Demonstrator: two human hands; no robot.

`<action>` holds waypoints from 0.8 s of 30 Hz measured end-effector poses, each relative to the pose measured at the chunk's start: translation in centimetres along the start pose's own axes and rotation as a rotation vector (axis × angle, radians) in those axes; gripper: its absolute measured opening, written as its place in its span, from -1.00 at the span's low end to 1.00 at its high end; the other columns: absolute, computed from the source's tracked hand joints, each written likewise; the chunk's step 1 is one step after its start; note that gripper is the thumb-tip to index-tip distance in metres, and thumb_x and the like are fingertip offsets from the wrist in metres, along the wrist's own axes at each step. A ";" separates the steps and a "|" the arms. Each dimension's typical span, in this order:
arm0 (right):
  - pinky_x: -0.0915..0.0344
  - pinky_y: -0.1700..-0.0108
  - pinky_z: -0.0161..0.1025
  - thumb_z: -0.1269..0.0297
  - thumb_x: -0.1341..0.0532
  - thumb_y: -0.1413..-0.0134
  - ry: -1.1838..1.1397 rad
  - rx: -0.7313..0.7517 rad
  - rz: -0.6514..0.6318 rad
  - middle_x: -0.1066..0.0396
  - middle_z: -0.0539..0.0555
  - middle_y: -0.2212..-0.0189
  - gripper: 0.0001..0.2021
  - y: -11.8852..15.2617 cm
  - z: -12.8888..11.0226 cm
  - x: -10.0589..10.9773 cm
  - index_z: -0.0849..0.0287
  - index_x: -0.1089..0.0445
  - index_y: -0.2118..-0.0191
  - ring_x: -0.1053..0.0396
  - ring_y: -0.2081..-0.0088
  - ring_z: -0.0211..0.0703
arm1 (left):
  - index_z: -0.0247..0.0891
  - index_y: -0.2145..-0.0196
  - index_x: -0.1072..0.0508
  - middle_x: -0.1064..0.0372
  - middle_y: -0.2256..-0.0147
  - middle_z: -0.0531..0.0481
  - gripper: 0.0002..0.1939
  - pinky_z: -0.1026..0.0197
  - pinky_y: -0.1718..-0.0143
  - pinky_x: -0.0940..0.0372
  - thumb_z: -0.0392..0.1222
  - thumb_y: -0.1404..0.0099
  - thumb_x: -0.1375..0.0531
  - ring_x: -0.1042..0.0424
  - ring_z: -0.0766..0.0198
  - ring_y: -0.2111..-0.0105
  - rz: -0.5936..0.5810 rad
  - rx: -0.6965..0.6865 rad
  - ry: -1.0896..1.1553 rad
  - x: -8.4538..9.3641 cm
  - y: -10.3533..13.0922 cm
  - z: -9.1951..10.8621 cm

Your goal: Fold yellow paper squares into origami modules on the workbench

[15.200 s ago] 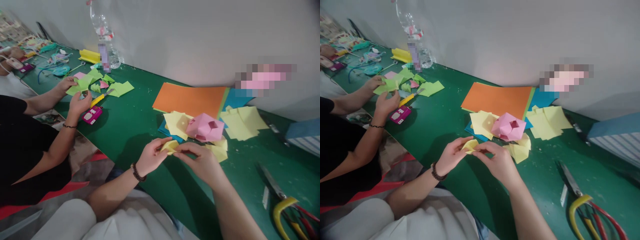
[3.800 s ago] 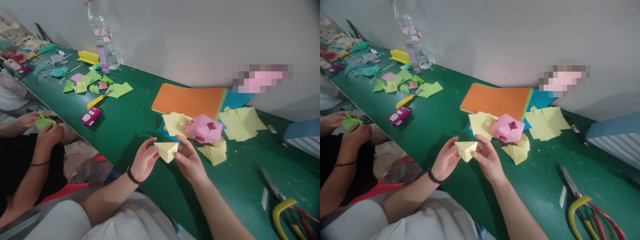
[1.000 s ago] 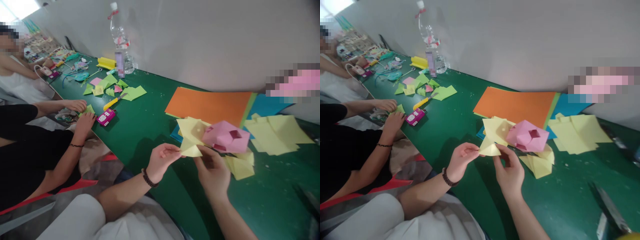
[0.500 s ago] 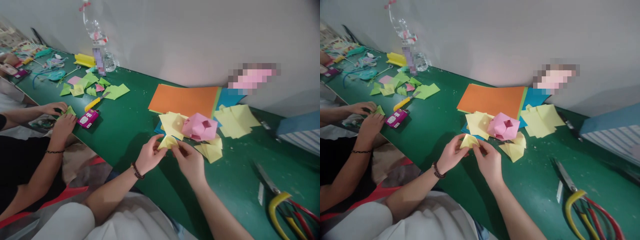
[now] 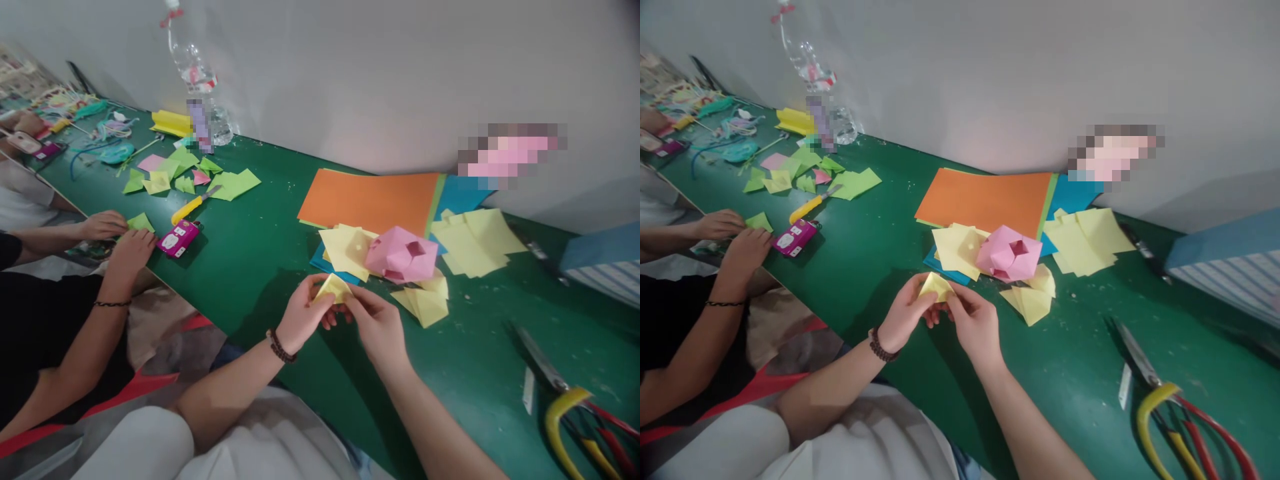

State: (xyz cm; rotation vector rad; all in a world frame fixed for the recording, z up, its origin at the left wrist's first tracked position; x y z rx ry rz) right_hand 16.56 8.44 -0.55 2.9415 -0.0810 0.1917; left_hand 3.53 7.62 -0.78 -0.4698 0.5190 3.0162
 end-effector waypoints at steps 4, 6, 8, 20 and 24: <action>-0.29 0.50 -0.27 0.09 -0.26 0.03 0.050 0.026 -0.062 -0.47 0.01 0.55 -0.70 0.1 -0.1 -0.5 0.16 -0.56 0.23 -0.32 0.55 -0.24 | -0.30 0.29 -0.30 -0.26 0.61 0.18 -0.76 0.42 0.72 -0.12 -0.13 -0.11 -0.20 -0.23 0.47 0.72 0.066 -0.005 0.003 0.2 -0.1 0.3; -0.33 0.46 -0.25 0.06 -0.26 0.01 0.130 0.120 -0.051 -0.50 0.04 0.48 -0.71 0.1 -0.8 -0.4 0.13 -0.56 0.26 -0.37 0.50 -0.21 | -0.29 0.33 -0.29 -0.24 0.63 0.18 -0.80 0.42 0.72 -0.11 -0.16 -0.11 -0.19 -0.22 0.47 0.73 0.067 0.012 0.003 0.4 -0.1 0.2; -0.36 0.40 -0.23 0.05 -0.25 -0.01 0.214 0.219 -0.008 -0.51 0.06 0.43 -0.74 0.0 -1.6 0.0 0.12 -0.55 0.31 -0.40 0.45 -0.17 | -0.28 0.34 -0.29 -0.25 0.62 0.18 -0.81 0.42 0.72 -0.12 -0.16 -0.11 -0.19 -0.22 0.47 0.73 0.042 0.034 -0.021 0.5 -0.1 0.1; -0.30 0.38 -0.24 0.23 -0.12 -0.21 0.618 0.637 -0.034 -0.46 0.06 0.46 -0.80 1.6 -5.0 -0.5 0.09 -0.49 0.30 -0.40 0.42 -0.17 | -0.23 0.37 -0.45 -0.43 0.35 -0.03 -0.92 0.28 0.35 -0.27 -0.24 -0.28 -0.17 -0.40 0.26 0.32 -0.027 -0.500 -0.864 0.6 0.6 5.6; -0.29 0.34 -0.24 0.27 -0.10 -0.22 0.762 0.747 -0.061 -0.44 0.08 0.47 -0.80 2.1 -5.6 -0.9 0.13 -0.47 0.29 -0.39 0.40 -0.16 | -0.23 0.38 -0.46 -0.45 0.35 -0.03 -0.86 0.21 0.22 -0.26 -0.31 -0.30 -0.12 -0.41 0.23 0.29 -0.101 -0.543 -1.047 0.0 0.8 6.0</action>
Point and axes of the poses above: each hand's wrist, its own y-axis away from the middle knuckle, its own x-axis out of the back of the hand, z = x × y, the point moved 7 cm from there along -y, towards the middle knuckle
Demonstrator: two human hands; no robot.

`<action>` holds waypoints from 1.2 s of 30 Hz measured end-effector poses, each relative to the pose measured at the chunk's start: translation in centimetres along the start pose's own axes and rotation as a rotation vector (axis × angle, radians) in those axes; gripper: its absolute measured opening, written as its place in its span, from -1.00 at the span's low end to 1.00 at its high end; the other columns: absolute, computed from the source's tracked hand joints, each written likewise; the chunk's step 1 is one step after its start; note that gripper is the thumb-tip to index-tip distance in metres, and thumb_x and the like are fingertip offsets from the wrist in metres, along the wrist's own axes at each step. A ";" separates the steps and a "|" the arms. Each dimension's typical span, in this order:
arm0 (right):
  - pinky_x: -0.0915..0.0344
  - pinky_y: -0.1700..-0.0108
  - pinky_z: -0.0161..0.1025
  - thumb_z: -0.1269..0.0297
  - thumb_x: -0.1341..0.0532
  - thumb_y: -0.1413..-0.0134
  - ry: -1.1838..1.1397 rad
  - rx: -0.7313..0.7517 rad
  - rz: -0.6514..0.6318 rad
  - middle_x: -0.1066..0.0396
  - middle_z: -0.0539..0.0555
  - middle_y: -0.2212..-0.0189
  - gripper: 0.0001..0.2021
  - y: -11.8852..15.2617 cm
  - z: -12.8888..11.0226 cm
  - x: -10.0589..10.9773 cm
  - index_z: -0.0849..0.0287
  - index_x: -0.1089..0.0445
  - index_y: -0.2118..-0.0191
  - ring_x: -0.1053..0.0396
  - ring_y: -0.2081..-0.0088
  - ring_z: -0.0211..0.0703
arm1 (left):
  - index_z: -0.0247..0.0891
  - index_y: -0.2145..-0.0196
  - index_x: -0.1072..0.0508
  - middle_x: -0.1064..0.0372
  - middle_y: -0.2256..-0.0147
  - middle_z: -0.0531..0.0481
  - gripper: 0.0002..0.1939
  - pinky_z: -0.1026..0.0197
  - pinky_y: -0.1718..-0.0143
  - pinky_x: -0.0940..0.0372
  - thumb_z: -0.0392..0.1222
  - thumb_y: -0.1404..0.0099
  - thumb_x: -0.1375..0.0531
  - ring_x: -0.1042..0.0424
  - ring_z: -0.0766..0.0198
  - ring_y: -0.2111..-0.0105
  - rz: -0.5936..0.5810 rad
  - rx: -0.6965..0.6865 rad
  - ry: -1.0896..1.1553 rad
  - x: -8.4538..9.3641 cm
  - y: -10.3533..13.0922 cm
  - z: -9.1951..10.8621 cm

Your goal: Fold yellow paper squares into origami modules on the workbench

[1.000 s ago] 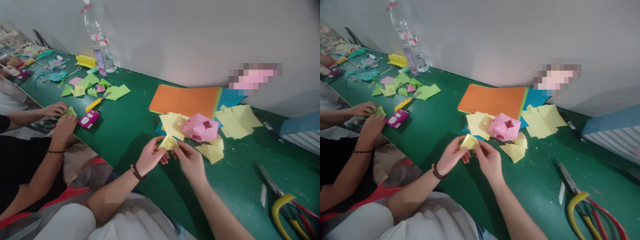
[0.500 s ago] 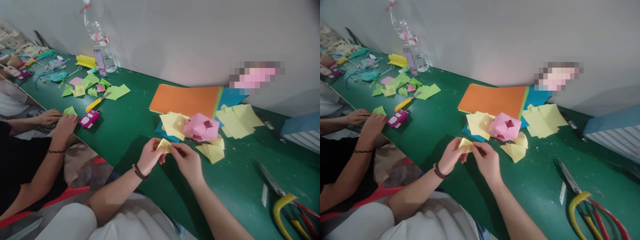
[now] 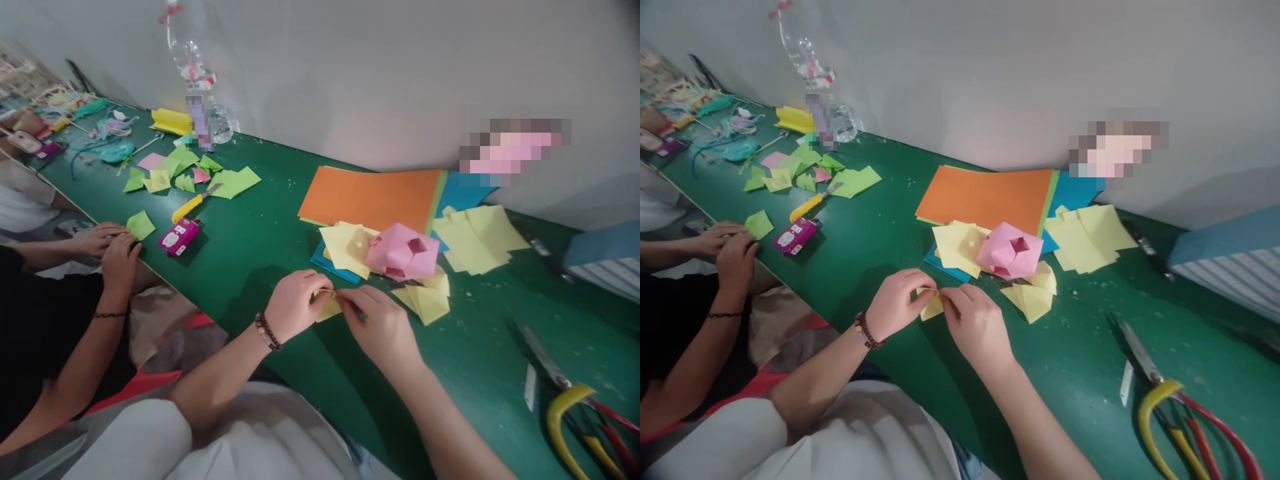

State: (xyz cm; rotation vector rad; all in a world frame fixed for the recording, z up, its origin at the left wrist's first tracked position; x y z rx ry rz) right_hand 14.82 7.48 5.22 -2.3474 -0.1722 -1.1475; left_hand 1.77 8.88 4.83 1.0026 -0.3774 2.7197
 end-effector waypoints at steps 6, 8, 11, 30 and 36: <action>-0.19 0.38 -0.27 0.30 -0.04 -0.28 0.131 0.112 -0.071 -0.37 0.07 0.51 -0.77 0.2 -0.7 -0.3 0.16 -0.41 0.34 -0.32 0.43 -0.19 | -0.21 0.39 -0.51 -0.47 0.39 -0.03 -0.85 0.23 0.31 -0.26 -0.33 -0.25 -0.14 -0.42 0.22 0.34 -0.102 -0.024 -0.043 -0.3 -0.1 0.2; -0.16 0.38 -0.27 0.33 -0.04 -0.28 0.140 0.146 -0.079 -0.35 0.06 0.51 -0.77 0.2 -1.0 -0.3 0.17 -0.40 0.34 -0.29 0.44 -0.19 | -0.22 0.40 -0.53 -0.49 0.38 -0.04 -0.84 0.22 0.31 -0.26 -0.33 -0.23 -0.15 -0.44 0.20 0.34 -0.110 -0.027 -0.047 -0.2 -0.1 0.2; -0.12 0.38 -0.26 0.35 -0.03 -0.29 0.150 0.178 -0.083 -0.33 0.05 0.52 -0.78 0.2 -1.4 -0.2 0.18 -0.38 0.35 -0.27 0.45 -0.20 | -0.22 0.42 -0.55 -0.51 0.38 -0.04 -0.83 0.23 0.30 -0.28 -0.35 -0.22 -0.16 -0.46 0.18 0.33 -0.135 -0.005 -0.034 0.0 -0.2 0.1; -0.29 0.46 -0.30 0.15 -0.09 -0.24 -0.026 -0.068 -0.167 -0.48 0.04 0.49 -0.75 0.0 1.3 -0.6 0.17 -0.45 0.24 -0.41 0.49 -0.21 | -0.22 0.29 -0.60 -0.57 0.25 0.00 -0.78 0.24 0.22 -0.31 -0.27 -0.34 -0.12 -0.53 0.20 0.24 -0.226 0.025 -0.126 -0.3 -1.5 -1.0; -0.34 0.40 -0.31 0.30 -0.11 -0.18 -0.042 -0.110 -0.119 -0.54 0.02 0.42 -0.80 0.0 1.5 0.3 0.11 -0.49 0.35 -0.48 0.42 -0.20 | -0.24 0.29 -0.58 -0.56 0.29 0.02 -0.88 0.30 0.28 -0.32 -0.19 -0.26 -0.24 -0.51 0.28 0.32 -0.159 0.092 0.006 0.3 -1.3 -1.4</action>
Point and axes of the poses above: each hand's wrist, its own y-axis away from the middle knuckle, its own x-axis out of the back of the hand, z = x × y, the point moved 7 cm from there along -y, towards the middle knuckle
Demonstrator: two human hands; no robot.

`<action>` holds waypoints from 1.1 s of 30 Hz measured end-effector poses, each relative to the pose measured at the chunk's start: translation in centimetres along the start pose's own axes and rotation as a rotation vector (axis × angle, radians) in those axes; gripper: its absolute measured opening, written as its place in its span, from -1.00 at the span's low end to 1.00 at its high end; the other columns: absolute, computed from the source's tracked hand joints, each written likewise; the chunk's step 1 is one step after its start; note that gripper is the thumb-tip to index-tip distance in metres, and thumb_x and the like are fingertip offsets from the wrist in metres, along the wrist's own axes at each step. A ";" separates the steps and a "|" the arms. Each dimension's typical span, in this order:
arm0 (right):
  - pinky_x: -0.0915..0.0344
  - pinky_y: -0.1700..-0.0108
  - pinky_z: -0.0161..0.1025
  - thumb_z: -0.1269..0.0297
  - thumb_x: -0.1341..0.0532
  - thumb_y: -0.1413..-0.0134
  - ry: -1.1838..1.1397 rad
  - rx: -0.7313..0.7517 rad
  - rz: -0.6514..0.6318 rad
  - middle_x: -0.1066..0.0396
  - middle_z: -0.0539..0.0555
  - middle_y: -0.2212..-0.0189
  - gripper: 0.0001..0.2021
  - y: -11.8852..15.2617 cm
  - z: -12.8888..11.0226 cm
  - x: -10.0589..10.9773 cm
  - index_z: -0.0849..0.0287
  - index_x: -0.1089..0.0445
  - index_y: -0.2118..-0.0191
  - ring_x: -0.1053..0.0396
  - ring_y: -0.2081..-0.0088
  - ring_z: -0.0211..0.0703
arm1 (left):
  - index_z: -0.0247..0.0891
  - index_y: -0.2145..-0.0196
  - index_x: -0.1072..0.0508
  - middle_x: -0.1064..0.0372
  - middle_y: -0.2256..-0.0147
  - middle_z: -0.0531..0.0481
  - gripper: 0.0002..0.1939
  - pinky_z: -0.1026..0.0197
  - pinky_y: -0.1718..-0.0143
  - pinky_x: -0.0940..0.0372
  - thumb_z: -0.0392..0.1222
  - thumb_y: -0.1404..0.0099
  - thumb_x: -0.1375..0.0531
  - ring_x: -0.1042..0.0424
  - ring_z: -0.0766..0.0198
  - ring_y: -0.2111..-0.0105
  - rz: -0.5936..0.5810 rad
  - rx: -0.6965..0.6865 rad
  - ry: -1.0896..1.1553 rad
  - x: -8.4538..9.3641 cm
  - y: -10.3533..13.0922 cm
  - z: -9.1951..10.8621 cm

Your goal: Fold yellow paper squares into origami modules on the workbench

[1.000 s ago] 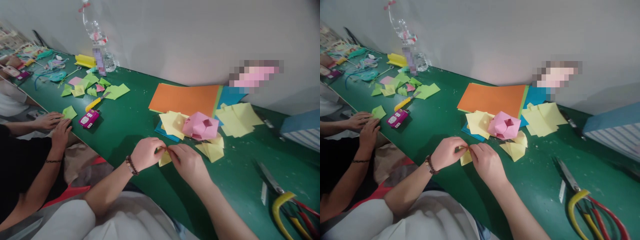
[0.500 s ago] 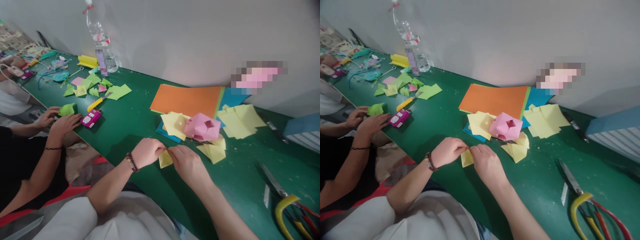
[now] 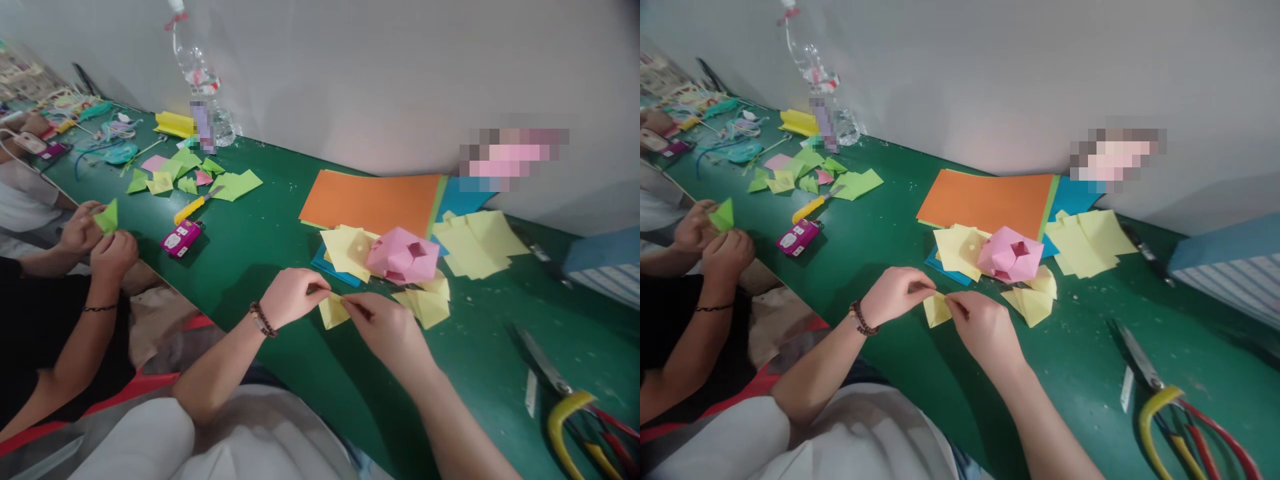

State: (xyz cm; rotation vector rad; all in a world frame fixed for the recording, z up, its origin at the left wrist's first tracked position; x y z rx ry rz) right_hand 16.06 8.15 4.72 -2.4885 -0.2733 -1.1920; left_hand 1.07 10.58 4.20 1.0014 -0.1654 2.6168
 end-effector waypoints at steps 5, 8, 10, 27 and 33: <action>-0.35 0.42 -0.30 0.28 -0.12 -0.19 -0.013 0.012 -0.031 -0.55 0.02 0.38 -0.81 -0.1 -0.1 -0.3 0.11 -0.50 0.29 -0.49 0.39 -0.18 | -0.24 0.43 -0.56 -0.53 0.41 0.05 -0.87 0.32 0.40 -0.22 -0.20 -0.25 -0.26 -0.46 0.31 0.41 -0.017 0.030 -0.005 0.4 0.0 -0.2; -0.35 0.40 -0.30 0.26 -0.11 -0.21 -0.030 0.057 -0.021 -0.54 0.06 0.33 -0.80 -0.3 -0.6 -0.3 0.12 -0.48 0.22 -0.48 0.34 -0.17 | -0.23 0.43 -0.57 -0.54 0.42 0.05 -0.85 0.32 0.41 -0.19 -0.16 -0.25 -0.27 -0.45 0.32 0.42 -0.049 -0.005 0.005 0.4 -0.1 0.1; -0.35 0.39 -0.30 0.27 -0.11 -0.21 -0.035 0.087 0.016 -0.53 0.07 0.37 -0.81 -0.4 -0.9 -0.1 0.14 -0.47 0.26 -0.47 0.36 -0.18 | -0.23 0.42 -0.58 -0.54 0.41 0.04 -0.85 0.32 0.39 -0.19 -0.15 -0.25 -0.27 -0.46 0.31 0.41 -0.059 -0.029 0.012 0.3 -0.2 0.4; -0.26 0.45 -0.33 0.28 -0.07 -0.22 0.115 0.093 0.021 -0.49 0.04 0.49 -0.77 0.0 -1.1 0.4 0.17 -0.43 0.38 -0.42 0.48 -0.22 | -0.23 0.45 -0.57 -0.53 0.42 0.04 -0.85 0.30 0.37 -0.23 -0.17 -0.24 -0.27 -0.47 0.29 0.41 -0.049 -0.008 -0.030 0.8 -0.3 0.3; -0.24 0.48 -0.34 0.24 -0.08 -0.21 0.161 0.054 0.159 -0.49 0.03 0.53 -0.75 -0.1 -1.0 1.3 0.16 -0.46 0.38 -0.42 0.52 -0.23 | -0.21 0.10 -0.54 -0.53 0.15 -0.03 -0.66 0.32 0.29 -0.30 0.03 -0.28 -0.20 -0.50 0.27 0.28 -0.028 0.062 0.183 0.7 -0.1 -0.2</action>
Point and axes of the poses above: each hand's wrist, its own y-axis away from the middle knuckle, its own x-axis out of the back of the hand, z = x × y, the point moved 7 cm from there along -y, towards the middle knuckle
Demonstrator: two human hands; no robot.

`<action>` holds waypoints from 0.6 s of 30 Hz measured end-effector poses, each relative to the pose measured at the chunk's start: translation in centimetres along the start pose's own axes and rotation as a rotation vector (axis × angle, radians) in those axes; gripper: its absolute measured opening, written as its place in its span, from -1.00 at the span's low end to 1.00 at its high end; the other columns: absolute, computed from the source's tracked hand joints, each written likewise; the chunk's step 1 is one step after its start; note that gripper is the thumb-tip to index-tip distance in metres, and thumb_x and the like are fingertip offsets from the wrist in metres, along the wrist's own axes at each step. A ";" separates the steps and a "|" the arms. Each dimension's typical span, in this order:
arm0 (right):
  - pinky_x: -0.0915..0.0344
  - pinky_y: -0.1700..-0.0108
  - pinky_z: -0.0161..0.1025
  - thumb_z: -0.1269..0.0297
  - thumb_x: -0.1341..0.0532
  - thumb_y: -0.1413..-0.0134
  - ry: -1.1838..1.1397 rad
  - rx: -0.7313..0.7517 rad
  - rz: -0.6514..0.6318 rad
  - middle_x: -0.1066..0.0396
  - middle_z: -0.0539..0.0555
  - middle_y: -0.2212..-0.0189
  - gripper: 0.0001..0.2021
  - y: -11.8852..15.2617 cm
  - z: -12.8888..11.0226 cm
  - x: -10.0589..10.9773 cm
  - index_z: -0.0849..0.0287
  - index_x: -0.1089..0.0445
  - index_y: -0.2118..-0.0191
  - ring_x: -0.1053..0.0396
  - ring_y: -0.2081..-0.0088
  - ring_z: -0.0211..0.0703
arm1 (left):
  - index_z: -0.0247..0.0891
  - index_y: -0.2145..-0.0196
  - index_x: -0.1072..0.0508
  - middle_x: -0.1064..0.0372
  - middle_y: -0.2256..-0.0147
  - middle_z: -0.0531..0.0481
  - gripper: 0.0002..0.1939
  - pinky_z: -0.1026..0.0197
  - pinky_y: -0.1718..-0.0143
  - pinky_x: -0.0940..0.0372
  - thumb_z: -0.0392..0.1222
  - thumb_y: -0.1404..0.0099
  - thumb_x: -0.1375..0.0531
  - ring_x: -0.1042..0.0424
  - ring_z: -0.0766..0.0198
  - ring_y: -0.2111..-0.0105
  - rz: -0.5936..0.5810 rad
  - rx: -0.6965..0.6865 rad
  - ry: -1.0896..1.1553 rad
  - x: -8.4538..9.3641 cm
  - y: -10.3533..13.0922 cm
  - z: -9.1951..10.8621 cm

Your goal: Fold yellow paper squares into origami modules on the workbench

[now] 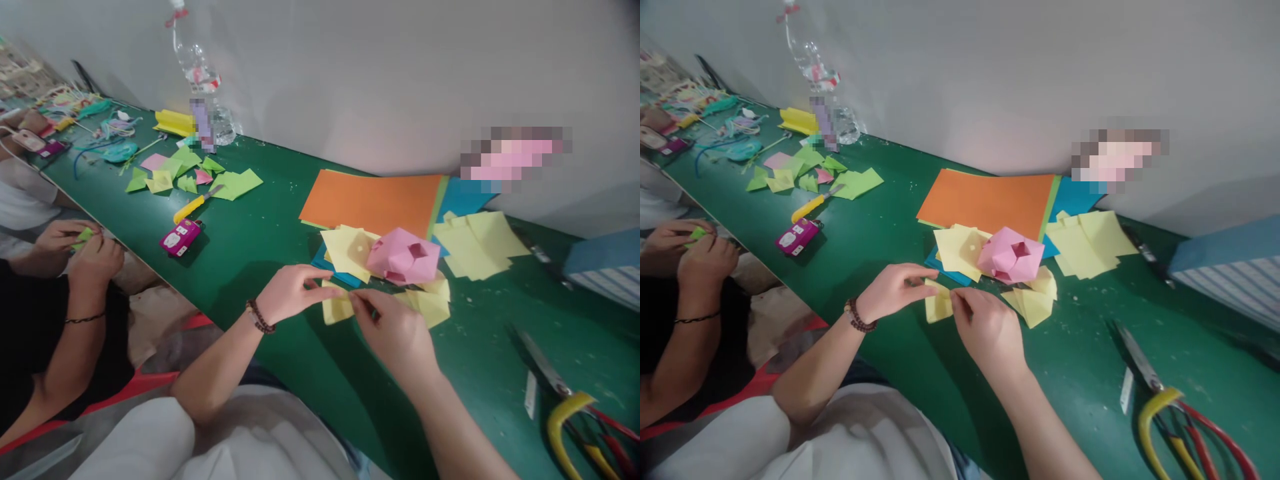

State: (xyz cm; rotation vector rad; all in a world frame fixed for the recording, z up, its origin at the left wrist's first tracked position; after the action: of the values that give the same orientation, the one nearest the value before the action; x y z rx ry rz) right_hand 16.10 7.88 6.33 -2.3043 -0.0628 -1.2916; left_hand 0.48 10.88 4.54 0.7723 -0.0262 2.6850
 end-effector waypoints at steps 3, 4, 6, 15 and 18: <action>-0.26 0.47 -0.32 0.19 -0.08 -0.22 0.000 -0.038 0.052 -0.51 0.05 0.51 -0.73 0.1 0.2 0.4 0.15 -0.49 0.34 -0.44 0.51 -0.21 | -0.26 0.18 -0.55 -0.55 0.32 -0.02 -0.60 0.32 0.39 -0.25 0.10 -0.32 -0.13 -0.48 0.28 0.41 -0.044 0.077 -0.014 -0.7 0.4 -0.5; -0.28 0.45 -0.31 0.18 -0.08 -0.22 -0.005 -0.051 0.052 -0.52 0.06 0.50 -0.72 0.1 0.2 0.4 0.15 -0.50 0.33 -0.45 0.50 -0.19 | -0.28 0.32 -0.55 -0.52 0.44 0.00 -0.60 0.32 0.44 -0.21 0.08 -0.34 -0.09 -0.45 0.30 0.48 -0.054 0.092 -0.055 -1.0 0.6 -0.6; -0.31 0.43 -0.29 0.15 -0.09 -0.22 -0.033 -0.076 0.037 -0.54 0.09 0.46 -0.71 0.1 0.2 0.3 0.14 -0.51 0.32 -0.48 0.47 -0.15 | -0.28 0.59 -0.43 -0.41 0.61 0.02 -0.52 0.31 0.50 -0.12 0.01 -0.38 -0.03 -0.36 0.33 0.58 -0.053 0.089 -0.151 -1.4 0.7 -0.5; -0.37 0.48 -0.28 0.13 -0.18 -0.08 -0.276 -0.302 -0.049 -0.52 0.02 0.53 -0.76 0.0 1.8 0.1 0.11 -0.55 0.30 -0.44 0.54 -0.18 | -0.27 0.62 -0.32 -0.37 0.62 0.04 -0.51 0.33 0.51 -0.12 0.09 -0.36 -0.04 -0.35 0.35 0.58 -0.049 0.118 -0.051 -2.1 1.0 -0.7; -0.38 0.46 -0.26 0.15 -0.17 -0.08 -0.267 -0.318 -0.012 -0.52 0.03 0.53 -0.76 0.2 1.8 0.2 0.11 -0.56 0.30 -0.42 0.55 -0.18 | -0.30 0.53 -0.40 -0.45 0.54 0.01 -0.58 0.36 0.56 -0.20 0.05 -0.33 -0.06 -0.40 0.37 0.59 -0.217 0.258 0.192 -3.6 1.7 -1.8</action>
State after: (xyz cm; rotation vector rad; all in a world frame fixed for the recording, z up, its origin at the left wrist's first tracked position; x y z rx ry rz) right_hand 17.70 8.51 5.66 -2.7406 0.0420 -1.0526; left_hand 1.82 8.37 1.29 0.5478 0.4334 2.5687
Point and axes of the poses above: each hand's wrist, its own y-axis away from the middle knuckle, its own x-axis out of the back of the hand, z = x × y, the point moved 7 cm from there along -y, towards the middle knuckle
